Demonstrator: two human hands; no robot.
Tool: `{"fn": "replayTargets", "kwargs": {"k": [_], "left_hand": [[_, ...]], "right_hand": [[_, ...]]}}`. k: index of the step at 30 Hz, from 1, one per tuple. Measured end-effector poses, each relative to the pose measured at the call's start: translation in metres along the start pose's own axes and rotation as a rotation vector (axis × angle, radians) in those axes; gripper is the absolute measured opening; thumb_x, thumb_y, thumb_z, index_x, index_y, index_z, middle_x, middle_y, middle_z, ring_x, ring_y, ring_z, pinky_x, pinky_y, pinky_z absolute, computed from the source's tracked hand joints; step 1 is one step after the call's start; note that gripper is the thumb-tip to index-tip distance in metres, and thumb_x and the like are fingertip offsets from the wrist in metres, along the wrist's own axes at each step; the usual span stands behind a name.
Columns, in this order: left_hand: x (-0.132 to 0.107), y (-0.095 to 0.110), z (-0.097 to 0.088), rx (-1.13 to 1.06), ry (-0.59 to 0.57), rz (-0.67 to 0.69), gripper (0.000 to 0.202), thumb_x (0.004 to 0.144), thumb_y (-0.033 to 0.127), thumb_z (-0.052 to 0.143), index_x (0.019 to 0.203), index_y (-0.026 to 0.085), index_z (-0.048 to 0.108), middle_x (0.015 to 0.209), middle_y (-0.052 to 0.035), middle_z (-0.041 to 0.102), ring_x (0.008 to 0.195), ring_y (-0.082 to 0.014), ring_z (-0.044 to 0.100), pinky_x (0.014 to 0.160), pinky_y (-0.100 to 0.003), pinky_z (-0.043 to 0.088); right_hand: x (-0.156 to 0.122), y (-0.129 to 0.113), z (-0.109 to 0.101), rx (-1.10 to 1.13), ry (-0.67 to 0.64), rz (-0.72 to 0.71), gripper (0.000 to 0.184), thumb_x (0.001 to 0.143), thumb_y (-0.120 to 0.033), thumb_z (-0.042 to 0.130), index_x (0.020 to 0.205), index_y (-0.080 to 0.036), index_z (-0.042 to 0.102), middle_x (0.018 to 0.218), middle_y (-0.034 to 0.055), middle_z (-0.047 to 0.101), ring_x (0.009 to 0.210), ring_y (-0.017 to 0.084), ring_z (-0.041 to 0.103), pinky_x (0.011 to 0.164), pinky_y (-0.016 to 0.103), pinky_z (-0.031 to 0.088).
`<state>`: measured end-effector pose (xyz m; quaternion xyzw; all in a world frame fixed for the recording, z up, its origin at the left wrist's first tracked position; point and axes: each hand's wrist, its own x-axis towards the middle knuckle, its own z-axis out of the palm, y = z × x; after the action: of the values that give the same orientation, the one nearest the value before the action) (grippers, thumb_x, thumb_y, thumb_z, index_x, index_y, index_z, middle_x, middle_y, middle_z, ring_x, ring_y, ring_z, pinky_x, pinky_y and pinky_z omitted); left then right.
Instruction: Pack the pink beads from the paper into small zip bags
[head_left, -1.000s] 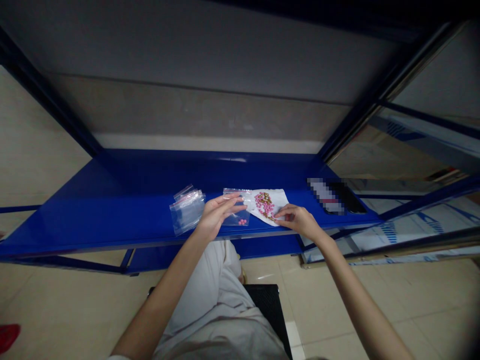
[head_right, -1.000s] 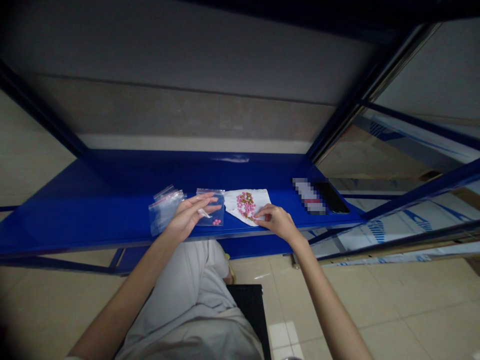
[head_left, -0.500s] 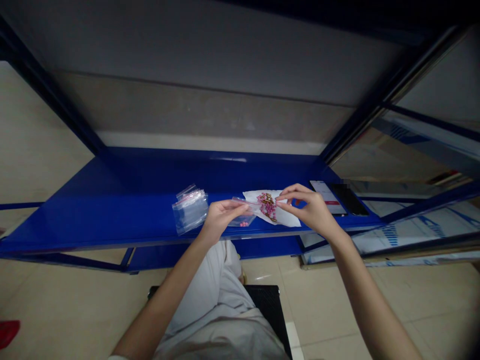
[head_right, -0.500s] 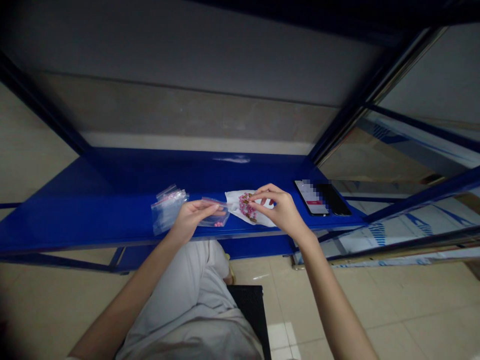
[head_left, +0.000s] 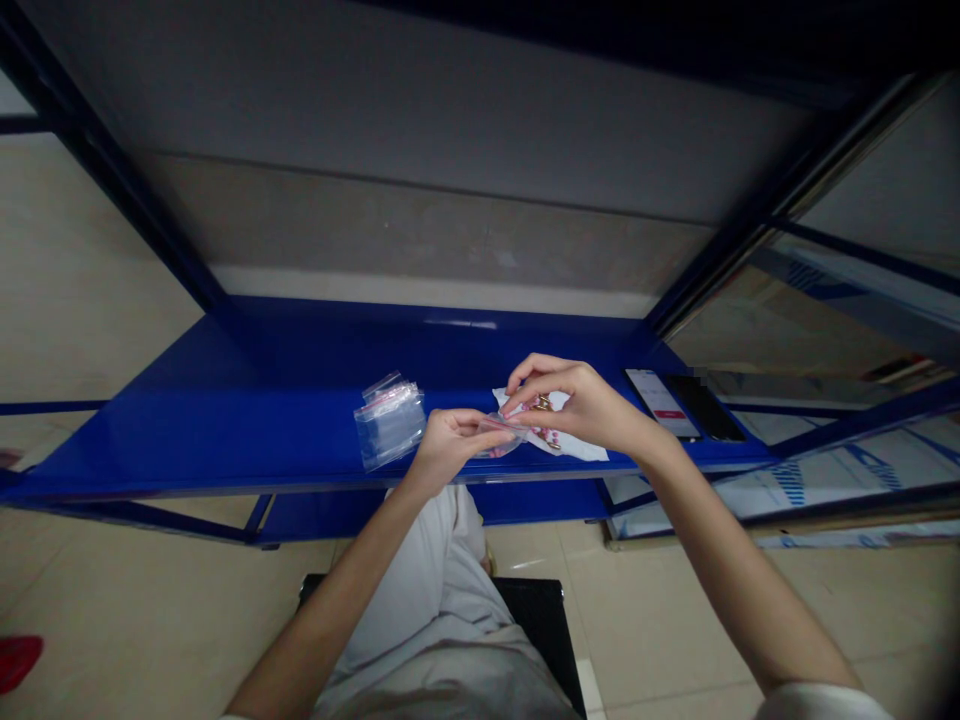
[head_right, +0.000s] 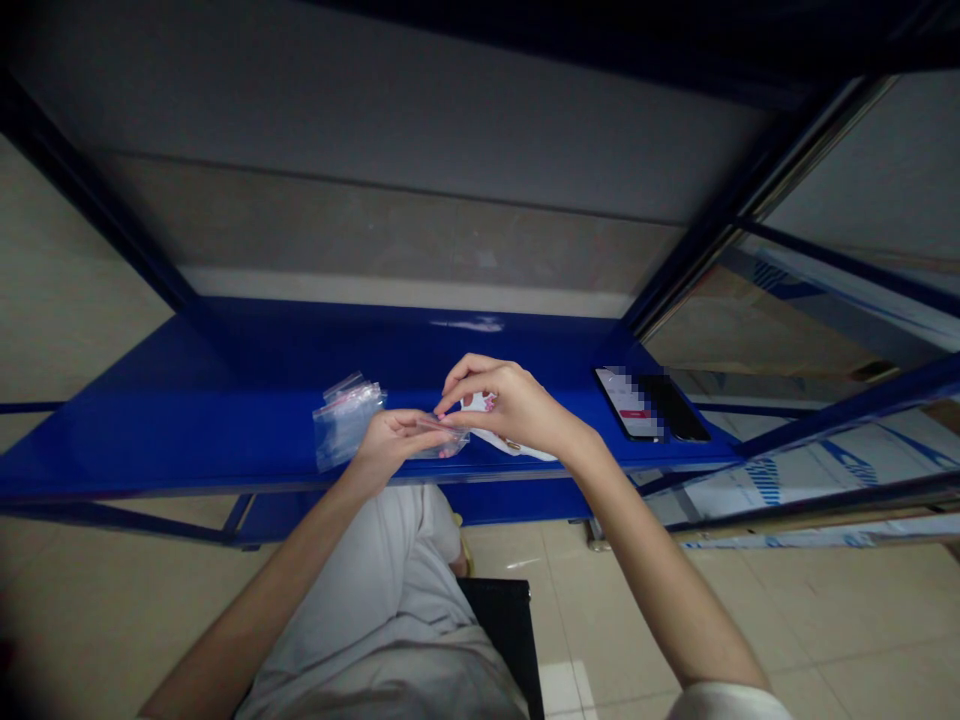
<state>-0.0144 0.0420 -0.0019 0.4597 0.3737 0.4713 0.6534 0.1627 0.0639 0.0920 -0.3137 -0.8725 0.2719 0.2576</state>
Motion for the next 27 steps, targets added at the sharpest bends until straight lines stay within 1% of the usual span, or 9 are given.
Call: {"fn": "replayTargets", "kwargs": {"k": [8, 13, 18, 21, 24, 27], "left_hand": [[-0.0005, 0.0003, 0.0001, -0.006, -0.029, -0.023, 0.023, 0.055, 0.028, 0.082, 0.07, 0.013, 0.074, 0.069, -0.005, 0.074, 0.062, -0.0169, 0.068, 0.063, -0.027, 0.054], [-0.0022, -0.0004, 0.001, 0.002, -0.036, -0.021, 0.022, 0.056, 0.027, 0.081, 0.071, 0.013, 0.074, 0.069, -0.0046, 0.074, 0.062, -0.0171, 0.068, 0.061, -0.027, 0.055], [-0.0037, 0.0018, 0.0018, -0.011, -0.056, -0.044, 0.023, 0.055, 0.03, 0.081, 0.068, 0.013, 0.073, 0.07, -0.0054, 0.074, 0.062, -0.0191, 0.068, 0.061, -0.029, 0.055], [-0.0043, 0.0029, 0.002, 0.0, -0.073, -0.043, 0.022, 0.056, 0.03, 0.081, 0.067, 0.013, 0.072, 0.068, -0.0047, 0.074, 0.061, -0.0186, 0.068, 0.06, -0.028, 0.055], [-0.0052, 0.005, 0.0022, 0.028, -0.091, -0.029, 0.019, 0.057, 0.029, 0.08, 0.065, 0.014, 0.072, 0.069, -0.0051, 0.074, 0.063, -0.0194, 0.069, 0.062, -0.028, 0.054], [-0.0061, 0.0089, 0.0023, 0.04, -0.107, -0.032, 0.02, 0.059, 0.029, 0.079, 0.067, 0.013, 0.072, 0.07, -0.0067, 0.074, 0.067, -0.0203, 0.07, 0.068, -0.029, 0.053]], "right_hand": [[0.001, -0.0041, -0.0001, -0.051, -0.1, 0.057, 0.019, 0.08, -0.036, 0.063, 0.089, -0.022, 0.073, 0.096, 0.0045, 0.06, 0.082, 0.015, 0.06, 0.067, 0.026, 0.049], [-0.001, -0.0032, 0.0004, -0.051, -0.091, 0.046, 0.02, 0.081, -0.035, 0.062, 0.091, -0.022, 0.073, 0.098, 0.0059, 0.06, 0.081, 0.015, 0.06, 0.066, 0.026, 0.048], [0.0004, -0.0018, 0.0008, -0.019, -0.063, 0.015, 0.018, 0.079, -0.035, 0.064, 0.087, -0.022, 0.074, 0.096, 0.006, 0.061, 0.079, 0.015, 0.06, 0.067, 0.027, 0.048], [0.0025, -0.0021, 0.0004, -0.017, -0.077, 0.008, 0.017, 0.077, -0.036, 0.066, 0.084, -0.023, 0.075, 0.095, 0.0056, 0.062, 0.08, 0.015, 0.061, 0.069, 0.027, 0.047], [0.0039, -0.0026, -0.0007, -0.045, -0.107, 0.029, 0.017, 0.076, -0.037, 0.067, 0.083, -0.024, 0.076, 0.095, 0.0052, 0.063, 0.08, 0.016, 0.061, 0.068, 0.027, 0.046], [0.0041, -0.0035, -0.0019, -0.057, -0.14, 0.062, 0.019, 0.078, -0.038, 0.065, 0.085, -0.024, 0.075, 0.098, 0.0046, 0.063, 0.077, 0.015, 0.061, 0.066, 0.026, 0.045]]}}
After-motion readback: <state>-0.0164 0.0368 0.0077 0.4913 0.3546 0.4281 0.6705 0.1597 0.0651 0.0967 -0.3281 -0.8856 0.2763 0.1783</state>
